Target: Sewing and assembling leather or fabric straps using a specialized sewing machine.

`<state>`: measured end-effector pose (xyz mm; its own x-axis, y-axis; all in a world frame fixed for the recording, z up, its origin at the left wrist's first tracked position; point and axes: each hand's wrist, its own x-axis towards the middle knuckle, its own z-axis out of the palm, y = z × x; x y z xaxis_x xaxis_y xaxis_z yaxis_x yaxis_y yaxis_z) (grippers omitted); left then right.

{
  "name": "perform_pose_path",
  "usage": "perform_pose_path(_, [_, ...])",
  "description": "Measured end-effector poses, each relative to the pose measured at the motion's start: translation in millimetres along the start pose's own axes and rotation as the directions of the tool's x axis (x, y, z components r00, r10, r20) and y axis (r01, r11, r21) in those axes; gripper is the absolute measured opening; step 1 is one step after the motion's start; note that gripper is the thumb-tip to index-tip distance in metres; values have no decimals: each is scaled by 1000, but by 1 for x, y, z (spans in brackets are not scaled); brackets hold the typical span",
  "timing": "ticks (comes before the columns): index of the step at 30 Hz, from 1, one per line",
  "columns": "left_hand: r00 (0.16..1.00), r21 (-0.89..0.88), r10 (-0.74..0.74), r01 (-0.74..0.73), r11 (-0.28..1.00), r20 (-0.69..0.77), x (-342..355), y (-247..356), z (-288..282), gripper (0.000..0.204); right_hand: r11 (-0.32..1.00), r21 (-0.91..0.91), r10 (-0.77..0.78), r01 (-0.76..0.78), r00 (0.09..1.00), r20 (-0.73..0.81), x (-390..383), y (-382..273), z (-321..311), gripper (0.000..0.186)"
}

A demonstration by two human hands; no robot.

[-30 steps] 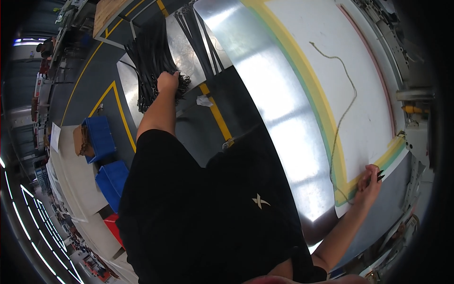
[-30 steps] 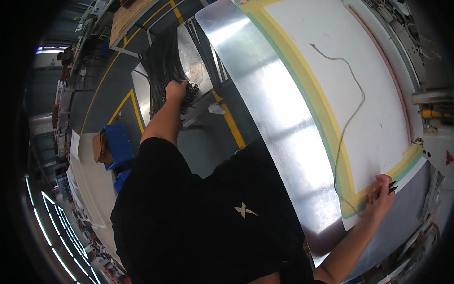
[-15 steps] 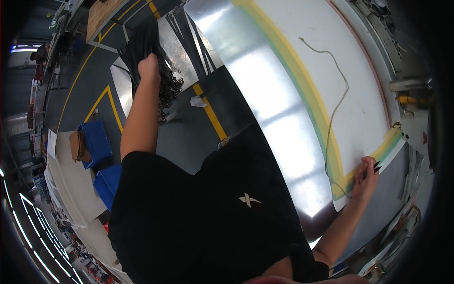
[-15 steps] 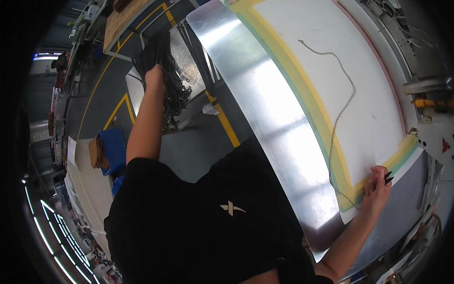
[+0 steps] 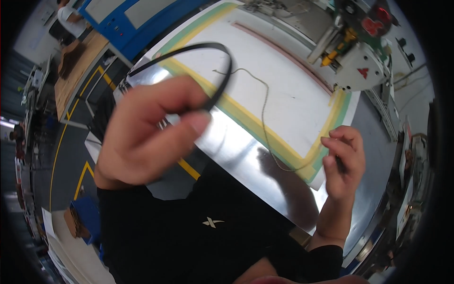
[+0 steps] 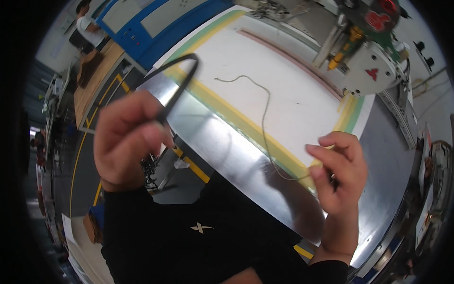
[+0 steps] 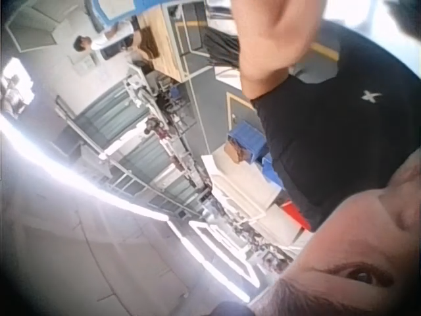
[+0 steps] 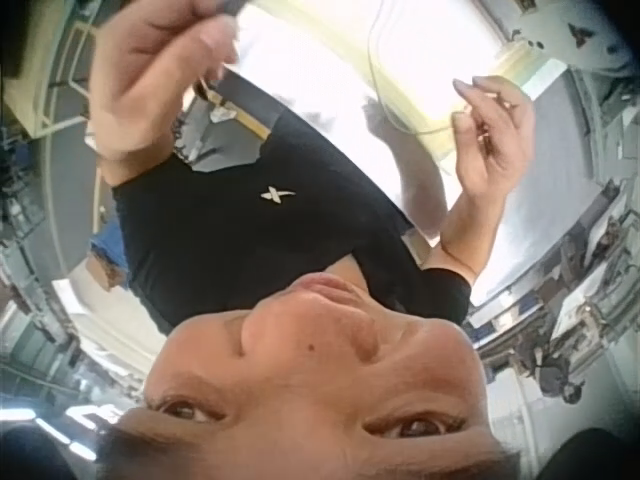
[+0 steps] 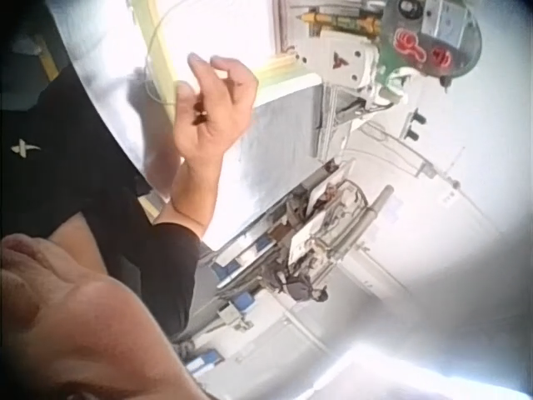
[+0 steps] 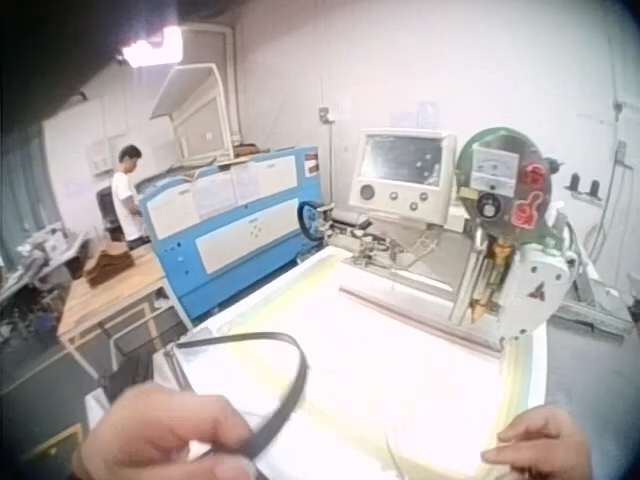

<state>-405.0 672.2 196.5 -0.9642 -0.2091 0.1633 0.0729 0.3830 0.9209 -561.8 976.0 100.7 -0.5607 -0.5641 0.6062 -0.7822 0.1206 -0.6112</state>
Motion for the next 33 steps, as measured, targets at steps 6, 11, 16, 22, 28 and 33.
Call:
perform_pose_path(6, [587, 37, 220, -394, 919, 779, 45, 14, 41, 13, 990, -86, -90, 111, 972, 217, 13, -41, -5, 52])
perform_pose_path(11, [603, 143, 161, -425, 894, 781, 66, -2, 48, 10, 954, -219, 232, -204, 966, 112, -44, -1, -60, 26])
perform_pose_path(16, [822, 299, 14, -222, 928, 569, 98, -68, 51, 15, 806, -312, 537, -503, 843, 28, -103, 26, -112, 23])
perform_pose_path(22, [886, 316, 5, -171, 933, 465, 125, -143, 73, 18, 600, -526, 629, -603, 761, -155, -133, 61, -115, 22])
perform_pose_path(28, [931, 272, -86, -15, 962, 354, 127, -180, 91, 19, 581, -498, 658, -644, 731, -179, -142, 74, -103, 23])
perform_pose_path(33, [927, 209, -82, 4, 978, 367, 130, -190, 96, 18, 540, -510, 695, -669, 697, -178, -142, 80, -107, 23])
